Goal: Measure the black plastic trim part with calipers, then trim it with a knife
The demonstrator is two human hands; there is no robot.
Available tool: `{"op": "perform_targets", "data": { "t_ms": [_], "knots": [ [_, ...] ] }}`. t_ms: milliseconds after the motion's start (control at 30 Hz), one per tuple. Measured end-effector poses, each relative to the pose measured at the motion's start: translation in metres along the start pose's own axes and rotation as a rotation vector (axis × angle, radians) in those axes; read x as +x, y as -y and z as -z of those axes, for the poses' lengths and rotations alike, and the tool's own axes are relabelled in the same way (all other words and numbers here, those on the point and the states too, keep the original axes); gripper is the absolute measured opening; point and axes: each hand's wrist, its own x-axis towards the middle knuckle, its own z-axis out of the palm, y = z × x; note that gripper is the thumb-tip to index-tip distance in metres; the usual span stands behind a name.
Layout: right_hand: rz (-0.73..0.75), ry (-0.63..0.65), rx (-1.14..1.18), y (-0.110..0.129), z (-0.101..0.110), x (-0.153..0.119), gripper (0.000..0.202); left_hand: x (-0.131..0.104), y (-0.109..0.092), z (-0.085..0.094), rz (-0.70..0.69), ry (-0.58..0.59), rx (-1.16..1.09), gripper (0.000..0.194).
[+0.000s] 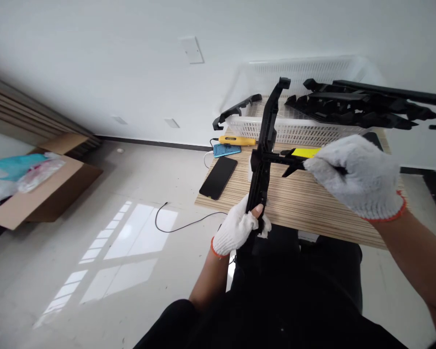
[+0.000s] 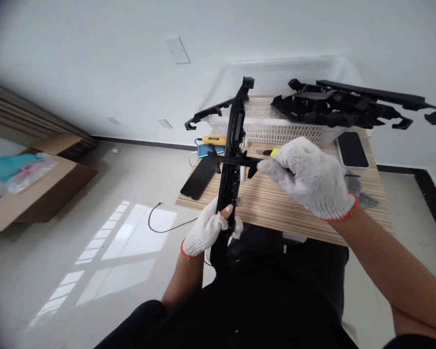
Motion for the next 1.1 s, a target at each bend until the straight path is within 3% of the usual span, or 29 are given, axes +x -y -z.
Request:
{"op": "perform_targets", "data": {
  "t_ms": [133, 267, 400, 600, 733, 933, 1100],
  "knots": [
    [0.071, -0.064, -0.044, 0.0, -0.015, -0.007, 0.04, -0.001, 0.0, -0.002, -0.014, 0.014, -0.027, 0.033],
    [-0.008, -0.008, -0.027, -0.003, -0.024, -0.01, 0.045, -0.002, 0.0, -0.002, -0.024, 0.009, -0.021, 0.034],
    [-0.098, -0.031, -0.038, -0.007, -0.029, -0.013, 0.055, -0.002, -0.002, -0.002, -0.027, 0.008, 0.012, 0.034],
    [-0.044, -0.079, -0.134, -0.012, -0.033, -0.014, 0.07, -0.002, -0.003, -0.003, 0.011, -0.002, 0.029, 0.034],
    [-0.033, -0.093, -0.136, -0.01, -0.032, -0.016, 0.066, -0.001, -0.003, -0.004, 0.021, -0.007, 0.007, 0.034],
    [-0.044, 0.011, -0.108, -0.006, -0.026, -0.018, 0.052, 0.0, -0.004, -0.005, 0.038, -0.021, -0.025, 0.039],
    [-0.036, -0.014, -0.061, -0.004, -0.029, -0.022, 0.04, 0.0, -0.004, -0.004, 0.035, -0.023, -0.021, 0.038]
  ]
}}
